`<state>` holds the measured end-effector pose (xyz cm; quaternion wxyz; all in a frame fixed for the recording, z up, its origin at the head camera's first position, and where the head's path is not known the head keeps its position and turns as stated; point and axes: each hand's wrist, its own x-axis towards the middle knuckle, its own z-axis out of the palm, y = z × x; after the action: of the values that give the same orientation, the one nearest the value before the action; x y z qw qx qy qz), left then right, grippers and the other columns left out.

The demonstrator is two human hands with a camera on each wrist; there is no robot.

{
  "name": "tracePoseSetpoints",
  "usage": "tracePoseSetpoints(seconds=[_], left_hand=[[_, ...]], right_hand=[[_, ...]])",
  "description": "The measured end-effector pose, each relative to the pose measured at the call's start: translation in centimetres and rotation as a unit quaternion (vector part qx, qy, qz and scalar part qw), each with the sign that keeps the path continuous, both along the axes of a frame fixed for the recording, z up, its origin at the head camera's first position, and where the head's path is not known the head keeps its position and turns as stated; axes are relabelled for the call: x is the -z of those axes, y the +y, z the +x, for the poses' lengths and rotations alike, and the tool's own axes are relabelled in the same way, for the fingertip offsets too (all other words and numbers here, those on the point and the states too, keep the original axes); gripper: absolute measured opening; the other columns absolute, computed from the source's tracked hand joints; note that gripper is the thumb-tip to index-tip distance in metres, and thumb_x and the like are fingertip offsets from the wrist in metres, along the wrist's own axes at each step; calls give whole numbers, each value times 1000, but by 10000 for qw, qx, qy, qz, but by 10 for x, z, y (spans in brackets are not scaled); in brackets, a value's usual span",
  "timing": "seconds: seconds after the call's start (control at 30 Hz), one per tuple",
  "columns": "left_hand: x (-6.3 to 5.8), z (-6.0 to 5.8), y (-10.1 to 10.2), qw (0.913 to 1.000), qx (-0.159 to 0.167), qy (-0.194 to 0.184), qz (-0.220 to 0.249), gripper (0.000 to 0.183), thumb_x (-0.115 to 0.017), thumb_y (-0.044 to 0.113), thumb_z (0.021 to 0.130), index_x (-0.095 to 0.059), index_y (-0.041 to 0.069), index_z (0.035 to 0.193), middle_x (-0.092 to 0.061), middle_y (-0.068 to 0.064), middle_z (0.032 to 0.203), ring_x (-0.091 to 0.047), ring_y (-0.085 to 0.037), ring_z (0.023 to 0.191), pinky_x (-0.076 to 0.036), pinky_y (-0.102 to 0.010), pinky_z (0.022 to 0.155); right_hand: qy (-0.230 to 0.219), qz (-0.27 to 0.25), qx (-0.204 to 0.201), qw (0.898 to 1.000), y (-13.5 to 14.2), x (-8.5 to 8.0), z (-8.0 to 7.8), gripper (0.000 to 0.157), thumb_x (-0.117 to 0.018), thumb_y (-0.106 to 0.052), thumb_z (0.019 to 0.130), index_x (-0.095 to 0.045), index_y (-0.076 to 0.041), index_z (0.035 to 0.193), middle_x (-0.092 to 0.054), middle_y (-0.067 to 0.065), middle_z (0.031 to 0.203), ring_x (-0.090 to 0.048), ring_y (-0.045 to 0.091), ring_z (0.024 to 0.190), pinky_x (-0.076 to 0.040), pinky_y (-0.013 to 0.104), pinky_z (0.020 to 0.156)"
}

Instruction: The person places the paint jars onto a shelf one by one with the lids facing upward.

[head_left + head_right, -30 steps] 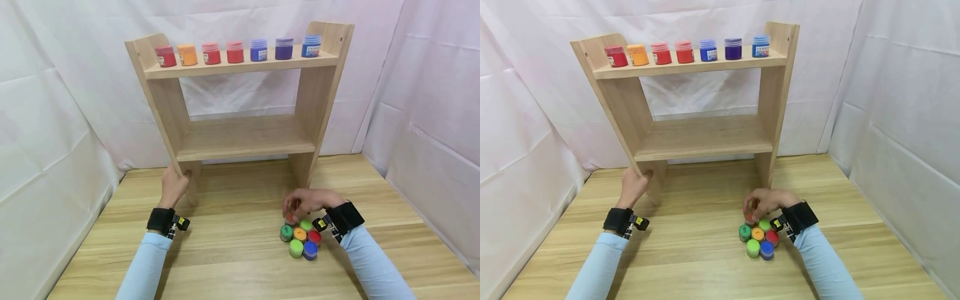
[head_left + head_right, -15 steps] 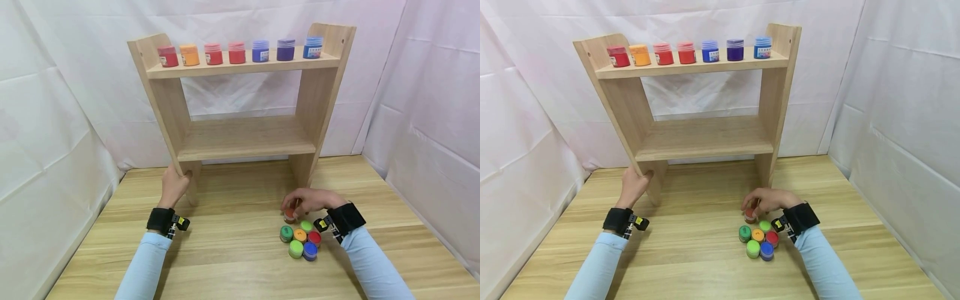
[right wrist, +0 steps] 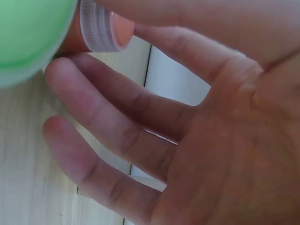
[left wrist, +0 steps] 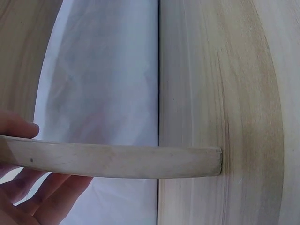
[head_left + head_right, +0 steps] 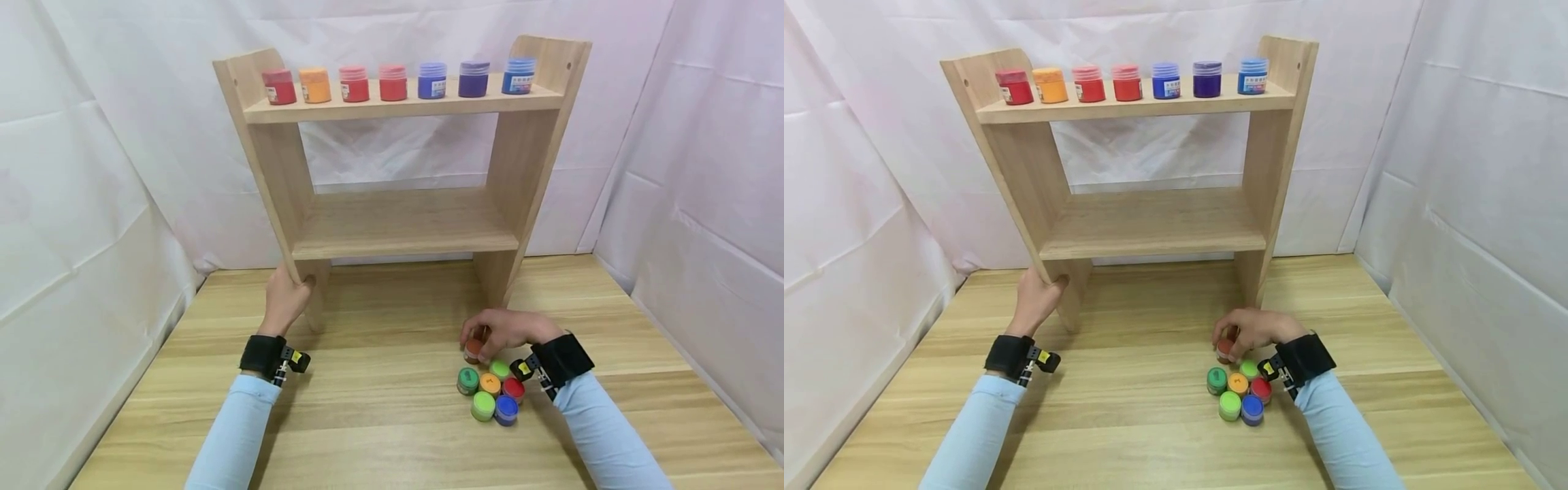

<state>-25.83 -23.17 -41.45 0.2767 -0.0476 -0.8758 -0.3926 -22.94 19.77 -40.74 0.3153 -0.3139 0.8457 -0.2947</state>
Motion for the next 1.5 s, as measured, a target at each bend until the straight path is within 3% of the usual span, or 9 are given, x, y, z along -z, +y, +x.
tracePoseSetpoints(seconds=[0.2, 0.67, 0.97, 1.2, 1.5], left_hand=[[0, 4, -1, 10000, -20, -76, 7, 50, -62, 5, 78, -52, 2, 128, -59, -20, 117, -59, -37, 101, -50, -50, 74], [-1, 4, 2, 9999, 43, -99, 101, 53, -62, 6, 79, -50, 4, 131, -58, -20, 120, -59, -36, 102, -50, -48, 74], [-3, 4, 3, 10000, 51, -51, 39, 53, -61, 5, 80, -49, 3, 131, -58, -21, 120, -59, -37, 102, -50, -49, 74], [-2, 5, 4, 10000, 93, 20, -3, 52, -61, 4, 80, -49, 0, 131, -58, -23, 119, -59, -38, 102, -50, -50, 73], [-1, 2, 3, 10000, 44, -18, -14, 54, -61, 4, 79, -49, 2, 131, -58, -21, 120, -59, -36, 102, -50, -48, 73]], right_hand=[[3, 154, 154, 9998, -2, 3, 0, 39, -78, -8, 71, -67, -16, 108, -59, 4, 99, -52, 23, 88, -45, 35, 72], [-170, -46, 161, 9997, -4, 3, 2, 43, -78, -4, 70, -60, -7, 109, -58, 10, 97, -52, 24, 86, -46, 33, 70], [455, 144, 204, 9987, -4, 4, 1, 32, -76, -5, 71, -62, -12, 99, -59, 5, 89, -52, 20, 80, -44, 32, 67], [683, 236, 297, 9969, -4, 6, -1, 28, -75, -8, 73, -63, -14, 97, -60, 1, 90, -54, 17, 83, -45, 32, 72], [1014, -372, 274, 9938, -2, -2, 0, 23, -68, -7, 77, -64, -11, 99, -65, -1, 89, -60, 17, 81, -49, 32, 69]])
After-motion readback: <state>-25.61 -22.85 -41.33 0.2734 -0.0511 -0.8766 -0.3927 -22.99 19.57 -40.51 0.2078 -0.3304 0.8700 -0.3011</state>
